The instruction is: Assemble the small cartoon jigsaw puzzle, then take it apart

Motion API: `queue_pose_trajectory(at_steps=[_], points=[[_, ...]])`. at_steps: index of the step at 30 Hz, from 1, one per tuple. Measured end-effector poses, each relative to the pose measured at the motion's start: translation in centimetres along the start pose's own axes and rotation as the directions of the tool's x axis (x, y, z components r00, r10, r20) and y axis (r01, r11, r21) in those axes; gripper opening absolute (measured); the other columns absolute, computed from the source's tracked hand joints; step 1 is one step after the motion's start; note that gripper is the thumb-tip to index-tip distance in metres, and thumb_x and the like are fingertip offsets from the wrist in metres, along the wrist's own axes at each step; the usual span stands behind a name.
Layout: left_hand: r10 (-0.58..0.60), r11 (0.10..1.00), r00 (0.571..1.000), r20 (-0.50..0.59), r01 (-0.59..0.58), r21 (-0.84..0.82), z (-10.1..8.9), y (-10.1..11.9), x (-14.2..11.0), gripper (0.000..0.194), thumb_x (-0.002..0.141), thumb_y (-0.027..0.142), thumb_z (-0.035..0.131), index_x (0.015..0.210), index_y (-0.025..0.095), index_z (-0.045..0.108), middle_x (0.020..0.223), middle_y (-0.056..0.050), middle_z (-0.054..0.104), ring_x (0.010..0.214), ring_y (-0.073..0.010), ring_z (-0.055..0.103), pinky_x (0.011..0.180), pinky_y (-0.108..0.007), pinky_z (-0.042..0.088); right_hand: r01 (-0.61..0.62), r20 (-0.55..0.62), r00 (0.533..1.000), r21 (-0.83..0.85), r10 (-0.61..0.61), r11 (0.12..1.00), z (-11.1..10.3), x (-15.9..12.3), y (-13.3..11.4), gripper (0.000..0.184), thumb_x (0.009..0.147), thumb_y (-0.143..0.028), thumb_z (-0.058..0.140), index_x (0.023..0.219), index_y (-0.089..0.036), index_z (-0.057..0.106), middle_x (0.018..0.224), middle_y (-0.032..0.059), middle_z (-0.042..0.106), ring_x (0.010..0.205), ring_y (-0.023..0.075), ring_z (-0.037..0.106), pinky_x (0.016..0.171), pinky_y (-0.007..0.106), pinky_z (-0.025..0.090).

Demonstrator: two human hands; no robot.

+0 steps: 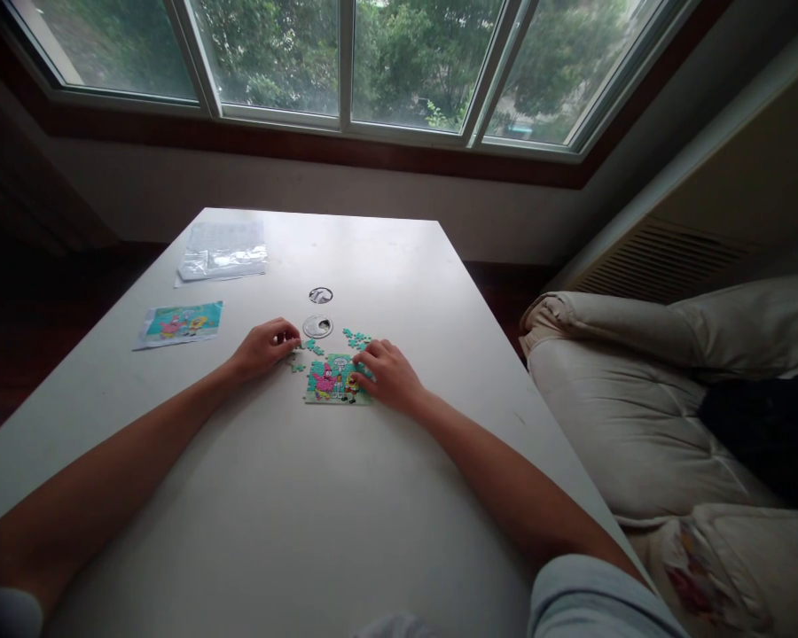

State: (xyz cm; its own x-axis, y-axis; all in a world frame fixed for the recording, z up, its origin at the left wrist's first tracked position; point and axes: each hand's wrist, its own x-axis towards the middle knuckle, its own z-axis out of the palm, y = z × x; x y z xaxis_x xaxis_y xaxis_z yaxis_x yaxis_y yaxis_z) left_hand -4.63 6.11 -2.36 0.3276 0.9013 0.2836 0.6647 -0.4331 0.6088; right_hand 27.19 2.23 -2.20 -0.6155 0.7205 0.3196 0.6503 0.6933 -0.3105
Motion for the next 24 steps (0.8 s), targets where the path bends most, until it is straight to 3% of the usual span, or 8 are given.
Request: queue_pose_trajectory(at_steps=[6, 9, 11, 13, 16, 18, 24], points=[[-0.079, 0.986, 0.991, -0.107, 0.093, 0.137, -0.4, -0.2, -0.2, 0.016, 0.088, 0.032, 0.059, 0.088, 0.02, 0.069, 0.083, -0.002, 0.064, 0.07, -0.0157, 0.056, 0.067, -0.029, 0.043, 0.002, 0.004, 1.0, -0.003, -0.002, 1.0, 0.0, 0.0, 0.1, 0.021, 0.096, -0.039, 0.061, 0.112, -0.025, 0.066, 0.106, 0.0093, 0.06, 0.101, 0.026, 0.052, 0.091, 0.042, 0.045], [-0.047, 0.986, 0.992, -0.118, 0.065, 0.154, -0.6, 0.2, -0.4, 0.015, 0.09, 0.03, 0.056, 0.092, 0.02, 0.068, 0.085, -0.002, 0.062, 0.07, -0.015, 0.056, 0.068, -0.029, 0.044, 0.004, 0.003, 1.0, -0.001, -0.004, 1.0, -0.1, 0.0, 0.1, 0.022, 0.097, -0.039, 0.061, 0.113, -0.024, 0.066, 0.106, 0.0094, 0.06, 0.101, 0.0257, 0.052, 0.09, 0.042, 0.045], [0.04, 0.989, 0.997, -0.072, -0.029, 0.144, -0.9, 0.5, -0.5, 0.017, 0.092, 0.03, 0.054, 0.094, 0.02, 0.068, 0.091, -0.003, 0.063, 0.072, -0.0148, 0.057, 0.069, -0.029, 0.044, 0.005, 0.003, 1.0, 0.002, -0.005, 1.0, -0.1, -0.1, 0.1, 0.021, 0.097, -0.038, 0.061, 0.113, -0.025, 0.066, 0.106, 0.0093, 0.06, 0.101, 0.0257, 0.052, 0.09, 0.042, 0.046], [0.168, 0.978, 0.985, 0.041, -0.172, 0.122, -1.2, 0.9, -0.6, 0.017, 0.093, 0.032, 0.055, 0.095, 0.022, 0.069, 0.098, -0.004, 0.063, 0.079, -0.0157, 0.059, 0.072, -0.028, 0.045, 0.005, 0.0, 1.0, 0.006, -0.005, 1.0, -0.1, -0.2, 0.2, 0.021, 0.097, -0.038, 0.061, 0.113, -0.025, 0.066, 0.106, 0.0092, 0.06, 0.102, 0.0261, 0.052, 0.091, 0.042, 0.045], [0.317, 0.934, 0.921, 0.226, -0.345, 0.096, -1.9, 1.3, -0.6, 0.015, 0.09, 0.037, 0.064, 0.095, 0.024, 0.071, 0.102, -0.005, 0.064, 0.09, -0.0186, 0.06, 0.08, -0.03, 0.046, 0.005, -0.001, 1.0, 0.009, -0.005, 1.0, -0.2, -0.3, 0.2, 0.02, 0.097, -0.037, 0.061, 0.112, -0.026, 0.066, 0.107, 0.0092, 0.061, 0.103, 0.0264, 0.052, 0.091, 0.042, 0.045], [0.357, 0.91, 0.89, 0.283, -0.4, 0.108, -2.3, 1.6, -0.5, 0.017, 0.088, 0.039, 0.067, 0.097, 0.026, 0.073, 0.102, -0.006, 0.065, 0.093, -0.0204, 0.058, 0.084, -0.032, 0.046, 0.005, 0.005, 1.0, 0.012, -0.005, 1.0, -0.2, -0.3, 0.2, 0.02, 0.097, -0.037, 0.06, 0.112, -0.026, 0.066, 0.108, 0.0092, 0.061, 0.103, 0.0264, 0.052, 0.091, 0.042, 0.045], [0.386, 0.869, 0.857, 0.342, -0.462, 0.175, -2.6, 2.0, -0.3, 0.014, 0.089, 0.036, 0.065, 0.094, 0.029, 0.076, 0.103, -0.006, 0.064, 0.093, -0.0213, 0.056, 0.084, -0.034, 0.045, 0.001, 0.005, 1.0, 0.026, -0.001, 1.0, -0.3, -0.4, 0.3, 0.021, 0.097, -0.036, 0.061, 0.114, -0.026, 0.067, 0.109, 0.0096, 0.062, 0.102, 0.0262, 0.052, 0.091, 0.042, 0.046]])
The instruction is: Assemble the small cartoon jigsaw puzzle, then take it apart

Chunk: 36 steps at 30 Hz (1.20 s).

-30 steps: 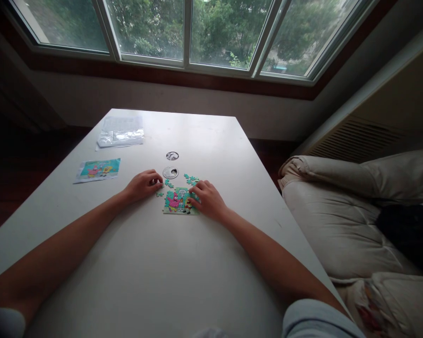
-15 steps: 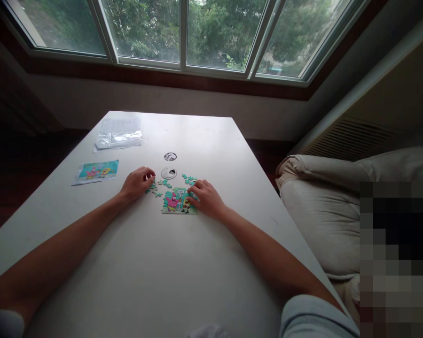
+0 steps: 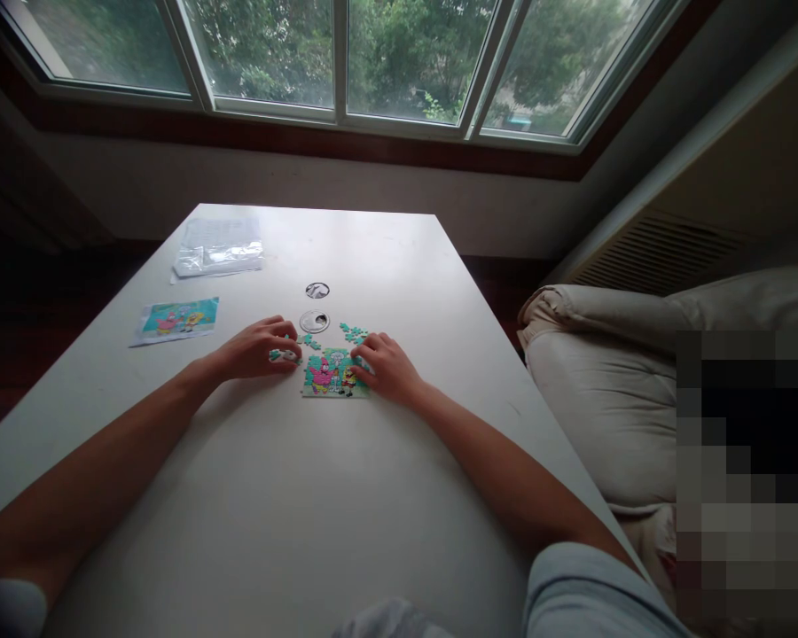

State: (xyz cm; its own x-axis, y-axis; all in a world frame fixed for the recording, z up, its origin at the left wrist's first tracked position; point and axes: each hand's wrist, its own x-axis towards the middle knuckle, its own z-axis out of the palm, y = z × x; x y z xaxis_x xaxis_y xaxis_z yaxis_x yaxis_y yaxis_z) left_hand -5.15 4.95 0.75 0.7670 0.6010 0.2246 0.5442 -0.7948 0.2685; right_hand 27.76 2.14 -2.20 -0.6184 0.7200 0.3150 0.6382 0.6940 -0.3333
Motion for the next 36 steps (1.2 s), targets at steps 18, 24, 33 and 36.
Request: queue_pose_trajectory(at_steps=[18, 24, 33, 36], points=[[-0.079, 0.989, 0.996, -0.05, 0.072, -0.132, 2.1, 0.3, 0.8, 0.01, 0.084, 0.021, 0.062, 0.093, 0.023, 0.066, 0.101, -0.006, 0.068, 0.096, -0.0226, 0.056, 0.088, -0.035, 0.046, -0.019, -0.037, 0.999, -0.035, 0.017, 0.999, 0.6, 0.5, 0.0, 0.02, 0.096, -0.036, 0.062, 0.112, -0.026, 0.067, 0.106, 0.0092, 0.06, 0.101, 0.0263, 0.052, 0.091, 0.043, 0.046], [-0.146, 0.961, 0.981, -0.126, 0.11, -0.253, 2.7, 0.7, 1.1, 0.013, 0.093, 0.024, 0.052, 0.092, 0.021, 0.065, 0.087, -0.003, 0.066, 0.079, -0.0161, 0.058, 0.074, -0.027, 0.045, -0.023, -0.041, 0.999, -0.05, 0.021, 0.998, 0.7, 1.0, -0.1, 0.019, 0.096, -0.034, 0.062, 0.111, -0.025, 0.066, 0.105, 0.009, 0.06, 0.101, 0.0263, 0.051, 0.09, 0.042, 0.045], [-0.302, 0.925, 0.937, -0.179, 0.242, -0.294, 3.3, 1.8, 1.7, 0.016, 0.096, 0.033, 0.054, 0.109, 0.025, 0.057, 0.08, 0.003, 0.065, 0.065, -0.012, 0.054, 0.066, -0.024, 0.041, -0.03, -0.012, 0.999, 0.017, 0.031, 0.999, 0.2, 2.2, -0.2, 0.015, 0.095, -0.035, 0.065, 0.105, -0.025, 0.069, 0.102, 0.008, 0.063, 0.097, 0.0245, 0.054, 0.086, 0.04, 0.045], [-0.303, 0.934, 0.931, -0.202, 0.248, -0.257, 3.3, 1.9, 1.8, 0.014, 0.098, 0.033, 0.051, 0.11, 0.025, 0.054, 0.085, 0.002, 0.067, 0.068, -0.0126, 0.056, 0.066, -0.024, 0.04, -0.042, -0.04, 0.998, 0.094, 0.045, 0.995, -0.2, 2.6, -0.2, 0.012, 0.094, -0.031, 0.066, 0.104, -0.024, 0.069, 0.098, 0.0067, 0.064, 0.094, 0.023, 0.056, 0.083, 0.037, 0.045]])
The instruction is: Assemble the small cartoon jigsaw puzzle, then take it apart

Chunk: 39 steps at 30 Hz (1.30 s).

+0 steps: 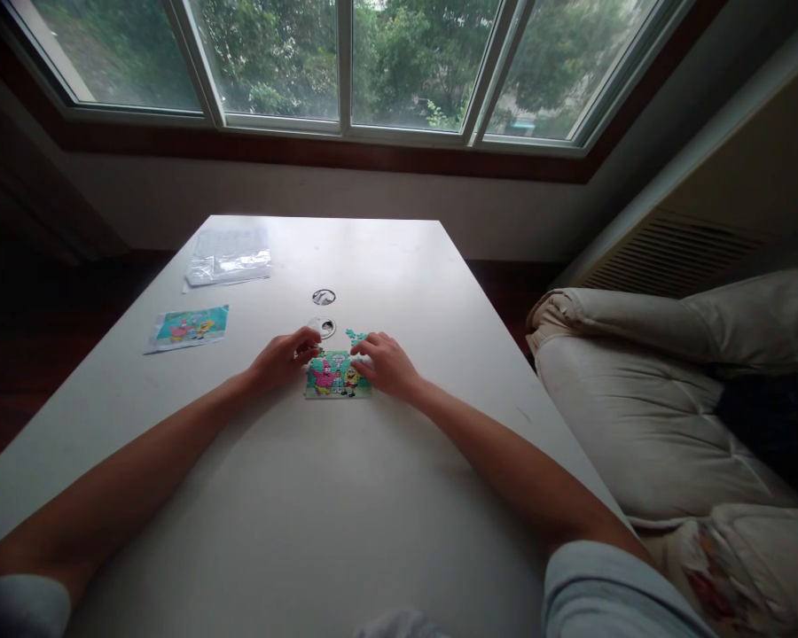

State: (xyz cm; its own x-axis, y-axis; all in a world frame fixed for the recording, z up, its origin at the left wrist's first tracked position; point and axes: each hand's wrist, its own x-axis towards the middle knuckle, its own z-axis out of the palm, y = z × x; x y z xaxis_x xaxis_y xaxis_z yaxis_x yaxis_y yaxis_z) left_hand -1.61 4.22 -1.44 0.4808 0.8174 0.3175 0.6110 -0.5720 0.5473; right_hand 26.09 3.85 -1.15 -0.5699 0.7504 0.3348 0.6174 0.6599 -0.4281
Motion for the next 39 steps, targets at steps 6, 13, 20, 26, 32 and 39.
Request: queue_pose_trajectory(at_steps=[6, 13, 20, 26, 32, 39], points=[[0.006, 1.0, 1.0, -0.012, -0.005, 0.003, 0.5, -0.1, -0.1, 0.02, 0.099, 0.031, 0.049, 0.119, 0.027, 0.047, 0.091, 0.002, 0.07, 0.068, -0.0133, 0.058, 0.067, -0.024, 0.042, 0.01, -0.097, 0.995, 0.153, 0.005, 0.988, 0.1, 1.7, -0.8, 0.007, 0.092, -0.024, 0.067, 0.097, -0.022, 0.071, 0.093, 0.0054, 0.067, 0.089, 0.0198, 0.059, 0.081, 0.034, 0.045], [-0.061, 0.996, 0.994, -0.088, 0.055, -0.065, 0.6, -0.6, -0.5, 0.025, 0.096, 0.04, 0.058, 0.114, 0.026, 0.047, 0.082, 0.004, 0.07, 0.062, -0.0117, 0.056, 0.063, -0.022, 0.042, -0.017, -0.162, 0.985, 0.3, 0.068, 0.954, 2.2, 4.4, -2.4, 0.003, 0.09, -0.024, 0.068, 0.092, -0.022, 0.07, 0.087, 0.0022, 0.069, 0.084, 0.0167, 0.06, 0.077, 0.03, 0.045], [-0.033, 0.998, 0.994, -0.104, 0.027, -0.062, 0.9, -0.2, -0.6, 0.025, 0.096, 0.045, 0.06, 0.106, 0.024, 0.049, 0.078, 0.005, 0.068, 0.06, -0.0099, 0.055, 0.061, -0.021, 0.041, -0.05, -0.116, 0.987, 0.423, 0.109, 0.905, 3.2, 4.0, -2.8, 0.011, 0.086, -0.02, 0.064, 0.097, -0.022, 0.063, 0.085, -0.0008, 0.067, 0.078, 0.014, 0.059, 0.075, 0.028, 0.045], [0.079, 0.997, 0.988, -0.131, -0.077, 0.021, 0.2, 0.7, -0.7, 0.019, 0.099, 0.037, 0.055, 0.092, 0.021, 0.058, 0.077, 0.001, 0.066, 0.063, -0.0112, 0.057, 0.062, -0.023, 0.043, -0.063, -0.097, 0.989, 0.434, 0.116, 0.899, 2.5, 3.6, -2.0, 0.032, 0.09, -0.018, 0.057, 0.12, -0.025, 0.066, 0.089, 0.0006, 0.065, 0.077, 0.0134, 0.057, 0.075, 0.027, 0.046], [0.407, 0.902, 0.902, 0.14, -0.422, 0.096, -0.7, 3.2, -0.8, 0.024, 0.097, 0.035, 0.057, 0.116, 0.024, 0.068, 0.121, -0.01, 0.07, 0.109, -0.0236, 0.064, 0.092, -0.037, 0.051, -0.139, -0.13, 0.968, 0.437, 0.215, 0.889, 1.0, 2.9, 0.0, 0.021, 0.09, -0.025, 0.059, 0.105, -0.023, 0.074, 0.088, 0.0027, 0.069, 0.074, 0.0141, 0.059, 0.071, 0.028, 0.047], [0.469, 0.84, 0.815, 0.341, -0.53, 0.111, 0.0, 4.0, -1.1, 0.053, 0.095, 0.045, 0.061, 0.145, 0.033, 0.053, 0.152, -0.006, 0.052, 0.137, -0.0311, 0.049, 0.112, -0.049, 0.04, -0.266, 0.026, 0.954, 0.543, 0.3, 0.796, -0.4, 2.8, 2.2, 0.016, 0.08, -0.032, 0.071, 0.091, -0.02, 0.07, 0.081, 0.0017, 0.072, 0.07, 0.0146, 0.063, 0.067, 0.027, 0.048]])
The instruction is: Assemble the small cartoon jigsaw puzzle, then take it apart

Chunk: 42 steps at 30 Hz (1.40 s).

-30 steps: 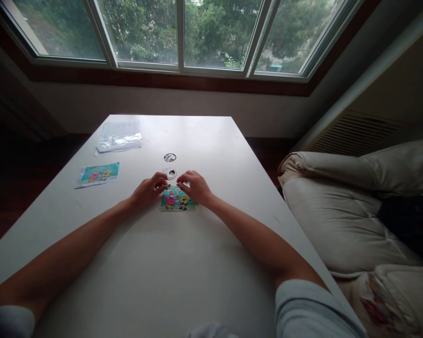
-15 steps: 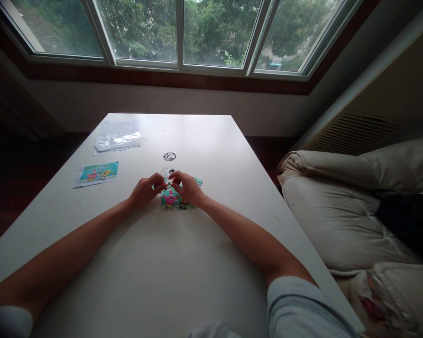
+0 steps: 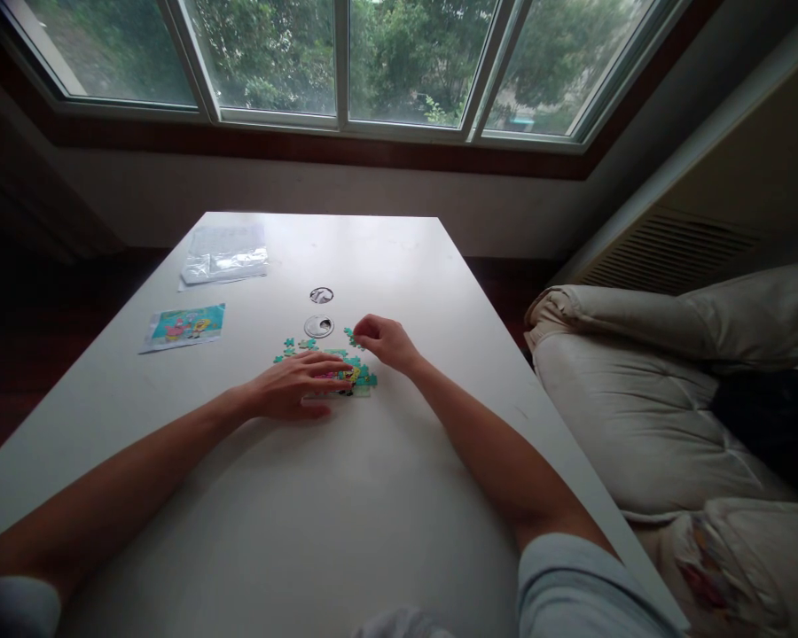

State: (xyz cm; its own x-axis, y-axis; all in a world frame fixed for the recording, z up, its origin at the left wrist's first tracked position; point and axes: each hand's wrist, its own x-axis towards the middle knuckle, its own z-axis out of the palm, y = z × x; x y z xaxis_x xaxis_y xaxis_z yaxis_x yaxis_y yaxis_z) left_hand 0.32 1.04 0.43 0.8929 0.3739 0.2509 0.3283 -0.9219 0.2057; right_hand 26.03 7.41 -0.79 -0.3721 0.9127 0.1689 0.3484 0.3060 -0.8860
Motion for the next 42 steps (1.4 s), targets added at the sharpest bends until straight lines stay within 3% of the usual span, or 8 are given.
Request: queue_pose_trajectory(at_steps=[10, 21, 27, 42], points=[[0.02, 0.999, 0.999, 0.027, -0.019, -0.026, -0.1, 0.1, 0.0, 0.052, 0.092, 0.046, 0.065, 0.142, 0.032, 0.058, 0.149, -0.008, 0.055, 0.134, -0.0312, 0.052, 0.113, -0.048, 0.04, 0.034, 0.047, 0.999, -0.154, -0.027, 0.987, 1.0, -0.4, 0.0, 0.009, 0.078, -0.026, 0.065, 0.083, -0.019, 0.07, 0.078, -0.0008, 0.07, 0.072, 0.0134, 0.06, 0.068, 0.025, 0.045], [0.007, 1.0, 1.0, 0.018, -0.006, -0.03, 0.1, 0.0, 0.0, 0.046, 0.093, 0.041, 0.064, 0.139, 0.034, 0.06, 0.145, -0.007, 0.058, 0.131, -0.0296, 0.054, 0.11, -0.046, 0.04, 0.025, 0.016, 1.0, -0.229, -0.022, 0.973, 2.0, -0.8, 0.5, 0.006, 0.077, -0.02, 0.064, 0.081, -0.02, 0.069, 0.077, -0.0023, 0.068, 0.071, 0.0134, 0.057, 0.067, 0.026, 0.043], [0.01, 0.999, 1.0, 0.028, -0.009, -0.032, 0.0, 0.1, 0.1, 0.044, 0.094, 0.039, 0.064, 0.137, 0.033, 0.061, 0.144, -0.007, 0.059, 0.13, -0.029, 0.054, 0.11, -0.045, 0.04, 0.094, 0.002, 0.995, -0.399, -0.102, 0.912, 1.9, -0.5, 0.9, 0.002, 0.08, -0.019, 0.069, 0.079, -0.021, 0.069, 0.079, 0.0011, 0.065, 0.083, 0.0178, 0.054, 0.077, 0.03, 0.042], [0.007, 0.998, 1.0, 0.009, -0.006, -0.059, -0.1, 0.1, 0.1, 0.041, 0.093, 0.037, 0.065, 0.134, 0.033, 0.064, 0.141, -0.007, 0.061, 0.128, -0.0287, 0.056, 0.108, -0.045, 0.042, 0.113, 0.031, 0.993, -0.505, -0.113, 0.856, 2.2, -0.1, 1.9, 0.002, 0.083, -0.024, 0.071, 0.083, -0.023, 0.073, 0.09, 0.004, 0.066, 0.092, 0.0212, 0.053, 0.089, 0.035, 0.04]])
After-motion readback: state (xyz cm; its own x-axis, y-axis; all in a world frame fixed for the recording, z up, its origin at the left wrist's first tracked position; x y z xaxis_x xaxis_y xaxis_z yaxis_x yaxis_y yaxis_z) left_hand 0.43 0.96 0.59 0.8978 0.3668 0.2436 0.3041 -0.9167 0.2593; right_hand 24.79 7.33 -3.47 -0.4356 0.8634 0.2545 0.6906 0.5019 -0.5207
